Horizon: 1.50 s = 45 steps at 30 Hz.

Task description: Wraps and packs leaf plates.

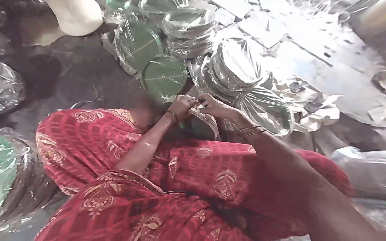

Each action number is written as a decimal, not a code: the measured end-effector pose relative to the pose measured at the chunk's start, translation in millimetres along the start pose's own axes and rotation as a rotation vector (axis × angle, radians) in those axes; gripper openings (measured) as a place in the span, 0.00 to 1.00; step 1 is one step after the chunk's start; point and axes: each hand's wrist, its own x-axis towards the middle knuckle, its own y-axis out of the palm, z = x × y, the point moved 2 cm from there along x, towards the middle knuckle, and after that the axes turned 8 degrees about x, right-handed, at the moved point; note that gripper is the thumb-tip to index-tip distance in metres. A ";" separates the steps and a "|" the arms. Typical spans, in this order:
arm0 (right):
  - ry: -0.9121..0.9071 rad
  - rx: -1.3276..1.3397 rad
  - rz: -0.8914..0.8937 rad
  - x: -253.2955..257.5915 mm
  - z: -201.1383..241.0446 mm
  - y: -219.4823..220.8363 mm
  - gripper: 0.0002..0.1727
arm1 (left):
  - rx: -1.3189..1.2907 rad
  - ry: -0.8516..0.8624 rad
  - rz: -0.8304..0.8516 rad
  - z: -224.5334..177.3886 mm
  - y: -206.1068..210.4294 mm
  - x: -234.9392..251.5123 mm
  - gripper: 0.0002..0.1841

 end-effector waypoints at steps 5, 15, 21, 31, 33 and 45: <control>-0.108 0.027 -0.046 1.6 -8.7 0.0 0.34 | -0.036 0.000 -0.017 3.2 -1.4 1.5 0.21; -0.155 -0.369 -0.051 -2.8 8.3 12.7 0.29 | -0.076 -0.075 -0.061 -16.8 2.4 -4.4 0.25; -0.085 -0.318 -0.142 -6.5 12.4 6.1 0.36 | -0.016 0.173 -0.267 -11.9 14.0 -13.2 0.15; -0.015 -0.157 -0.157 -2.2 -0.6 2.8 0.33 | -0.075 0.202 -0.354 0.6 21.8 -19.9 0.10; 0.002 -0.143 -0.164 -1.6 -0.3 2.3 0.32 | -0.042 0.203 -0.342 0.1 20.4 -17.9 0.11; -0.011 -0.207 0.043 -14.5 7.3 -10.5 0.46 | 0.163 -0.038 -0.075 -16.1 9.1 -11.5 0.19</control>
